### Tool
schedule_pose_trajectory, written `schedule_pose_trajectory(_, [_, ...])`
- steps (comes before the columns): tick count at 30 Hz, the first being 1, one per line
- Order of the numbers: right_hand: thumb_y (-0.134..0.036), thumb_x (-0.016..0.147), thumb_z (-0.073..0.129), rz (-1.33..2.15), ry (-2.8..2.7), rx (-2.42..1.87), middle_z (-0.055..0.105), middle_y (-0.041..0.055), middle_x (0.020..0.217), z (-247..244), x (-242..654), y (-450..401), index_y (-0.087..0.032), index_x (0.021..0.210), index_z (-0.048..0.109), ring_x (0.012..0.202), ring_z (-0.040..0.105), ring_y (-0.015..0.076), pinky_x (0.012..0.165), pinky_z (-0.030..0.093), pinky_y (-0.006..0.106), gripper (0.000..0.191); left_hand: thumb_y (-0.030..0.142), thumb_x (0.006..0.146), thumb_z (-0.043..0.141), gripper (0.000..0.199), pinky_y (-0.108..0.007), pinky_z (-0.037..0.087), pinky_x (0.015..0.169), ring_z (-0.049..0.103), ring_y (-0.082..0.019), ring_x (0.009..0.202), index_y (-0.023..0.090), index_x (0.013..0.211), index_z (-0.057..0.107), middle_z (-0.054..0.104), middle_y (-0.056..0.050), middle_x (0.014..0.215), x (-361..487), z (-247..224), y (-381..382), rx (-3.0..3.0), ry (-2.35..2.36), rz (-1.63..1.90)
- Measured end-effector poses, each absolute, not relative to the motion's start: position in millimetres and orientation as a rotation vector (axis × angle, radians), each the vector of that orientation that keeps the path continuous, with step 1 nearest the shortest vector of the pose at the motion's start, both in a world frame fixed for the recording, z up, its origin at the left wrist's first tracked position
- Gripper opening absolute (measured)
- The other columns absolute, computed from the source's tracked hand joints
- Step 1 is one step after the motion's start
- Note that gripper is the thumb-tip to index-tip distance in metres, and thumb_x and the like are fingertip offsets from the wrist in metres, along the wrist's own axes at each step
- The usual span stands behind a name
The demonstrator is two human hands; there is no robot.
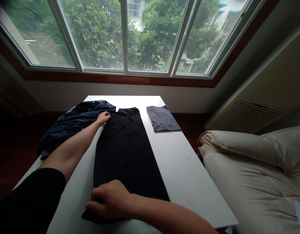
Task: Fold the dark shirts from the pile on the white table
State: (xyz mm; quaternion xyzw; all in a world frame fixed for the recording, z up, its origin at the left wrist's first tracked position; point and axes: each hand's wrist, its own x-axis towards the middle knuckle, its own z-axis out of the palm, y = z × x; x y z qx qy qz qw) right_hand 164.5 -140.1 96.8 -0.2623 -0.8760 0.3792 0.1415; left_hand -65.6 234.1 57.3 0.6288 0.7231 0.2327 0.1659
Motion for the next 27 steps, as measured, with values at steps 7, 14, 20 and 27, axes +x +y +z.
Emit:
schedule_pose_trajectory(7, [-0.069, 0.097, 0.054, 1.371, -2.078, -0.955, 0.063, 0.0004, 0.072, 102, 219, -154, -0.022, 0.076, 0.061, 0.064, 0.054, 0.0145, 0.060, 0.039, 0.027, 0.051, 0.032, 0.086, 0.062, 0.020, -0.029, 0.047, 0.086, 0.066, -0.023, 0.097, 0.020, 0.098, 0.071, 0.076, -0.008, 0.105, -37, 72, 250, 1.831, 2.057, 0.729])
schedule_pose_trajectory(14, [-0.059, 0.092, 0.062, 1.209, -1.877, -1.462, 0.059, 0.0000, 0.066, 75, 248, -183, -0.025, 0.070, 0.053, 0.061, 0.051, 0.0171, 0.057, 0.032, 0.030, 0.042, 0.026, 0.084, 0.063, 0.021, -0.030, 0.047, 0.087, 0.066, -0.024, 0.102, 0.019, 0.102, 0.072, 0.076, -0.009, 0.110, 21, 69, 267, 1.840, 1.972, 0.764])
schedule_pose_trajectory(20, [-0.036, 0.088, 0.066, 1.003, -1.944, -1.682, 0.063, 0.0025, 0.075, 50, 254, -196, -0.027, 0.072, 0.048, 0.067, 0.059, 0.0216, 0.060, 0.036, 0.034, 0.025, 0.026, 0.087, 0.061, 0.020, -0.030, 0.047, 0.089, 0.067, -0.024, 0.104, 0.020, 0.102, 0.073, 0.077, -0.009, 0.113, 57, 51, 262, 1.803, 1.961, 0.720])
schedule_pose_trajectory(27, [-0.012, 0.087, 0.058, 0.890, -2.125, -1.590, 0.068, 0.0052, 0.098, 45, 254, -205, -0.030, 0.102, 0.058, 0.086, 0.068, 0.0234, 0.074, 0.050, 0.036, 0.023, 0.028, 0.091, 0.059, 0.019, -0.034, 0.047, 0.094, 0.066, -0.027, 0.109, 0.019, 0.103, 0.071, 0.075, -0.013, 0.114, 59, 38, 257, 1.825, 2.037, 0.701])
